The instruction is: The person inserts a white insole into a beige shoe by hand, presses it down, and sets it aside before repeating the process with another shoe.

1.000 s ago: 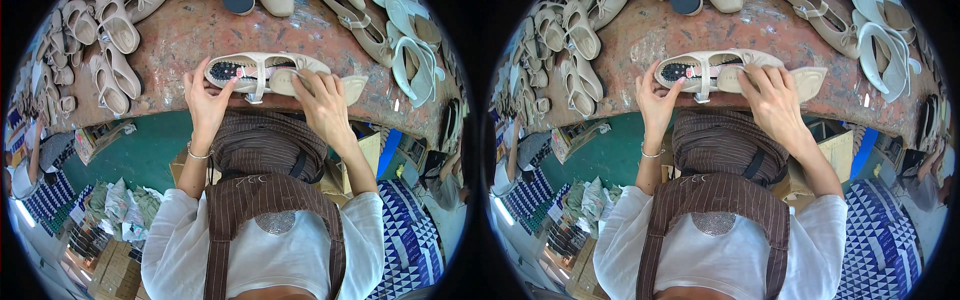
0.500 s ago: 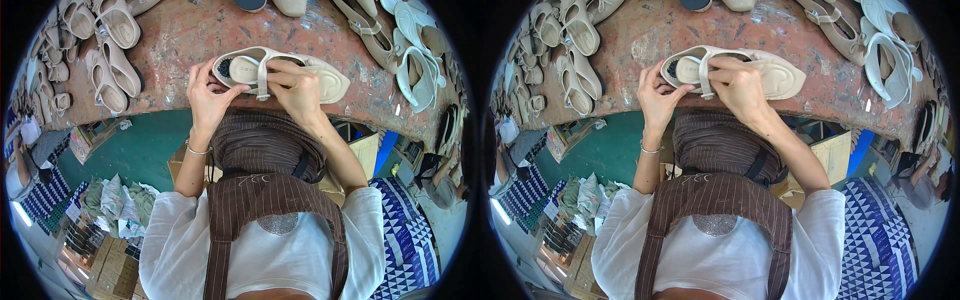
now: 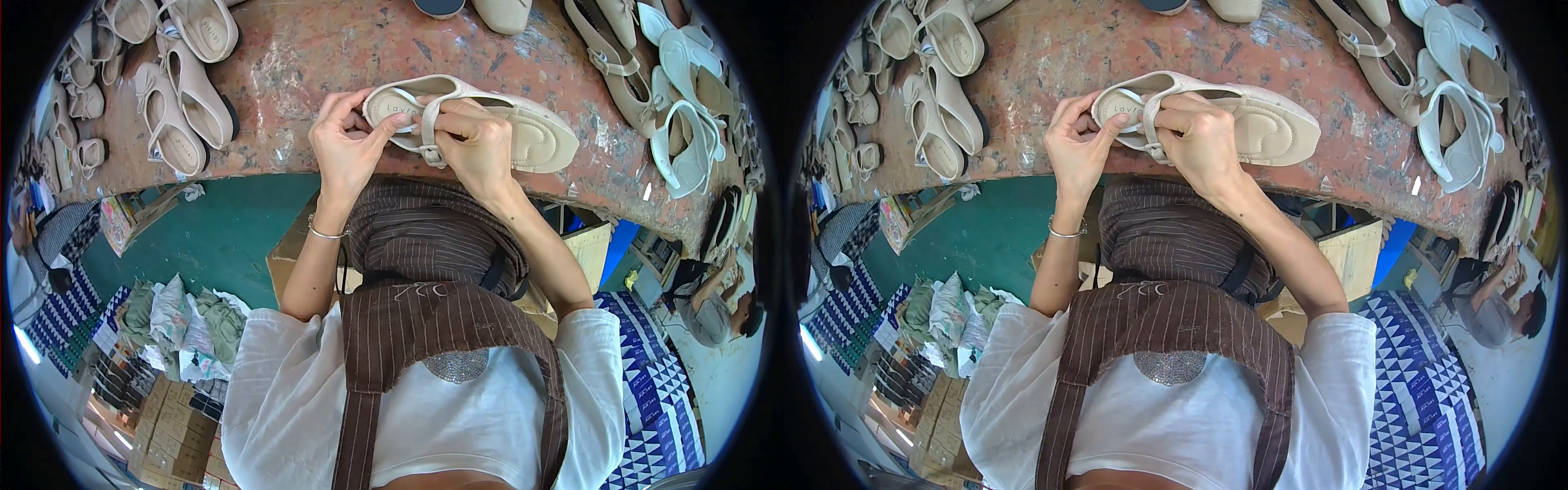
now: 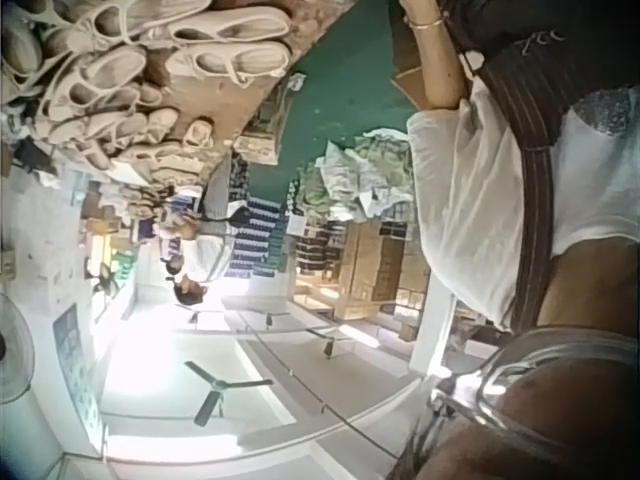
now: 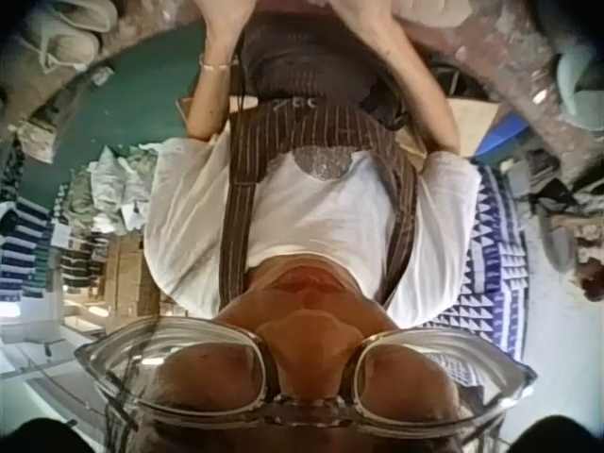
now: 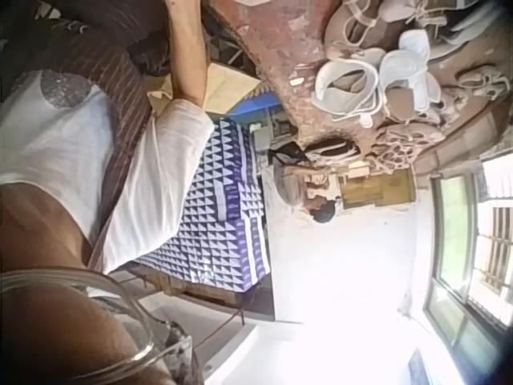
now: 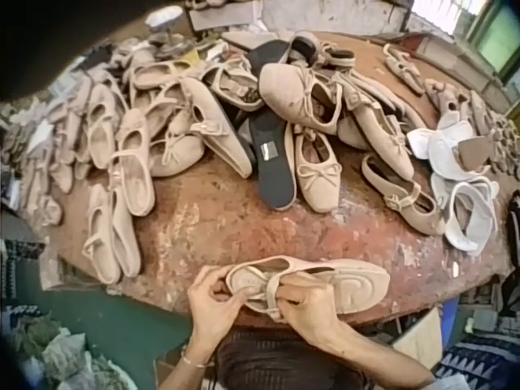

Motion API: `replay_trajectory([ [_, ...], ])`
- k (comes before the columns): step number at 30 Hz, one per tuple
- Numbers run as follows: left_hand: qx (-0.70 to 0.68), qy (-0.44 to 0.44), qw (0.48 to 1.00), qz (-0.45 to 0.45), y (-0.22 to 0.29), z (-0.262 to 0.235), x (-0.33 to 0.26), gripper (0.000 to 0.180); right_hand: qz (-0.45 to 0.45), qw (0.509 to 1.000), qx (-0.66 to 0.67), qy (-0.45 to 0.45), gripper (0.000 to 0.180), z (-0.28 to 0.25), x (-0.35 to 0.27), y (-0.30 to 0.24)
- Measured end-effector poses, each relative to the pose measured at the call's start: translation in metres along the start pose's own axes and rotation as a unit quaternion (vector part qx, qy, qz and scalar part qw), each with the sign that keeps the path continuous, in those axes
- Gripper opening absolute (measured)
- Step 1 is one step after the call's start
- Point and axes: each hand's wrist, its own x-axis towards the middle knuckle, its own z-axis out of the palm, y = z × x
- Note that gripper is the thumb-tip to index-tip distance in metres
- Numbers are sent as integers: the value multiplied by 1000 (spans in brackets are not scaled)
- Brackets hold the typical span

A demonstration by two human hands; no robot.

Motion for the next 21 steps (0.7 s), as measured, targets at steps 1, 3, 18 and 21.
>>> replay_trajectory([
  [1, 7, 0, 1000, 1, -2, 0, 1, 45, 0, 1000, -4, 1, 17, 1, -1, 2],
  [3, 13, 1, 1000, 1, -4, 2, 2, 42, 0, 1000, -9, 0, 16, 4, -2, 6],
  [18, 44, 44, 997, -46, -6, 13, 13, 7, -223, 941, -113, -227, 45, -7, 7, 19],
  [21, 22, 34, 997, -67, -1, 10, 14, 8, -125, 924, -266, -244, 35, -15, -6, -4],
])
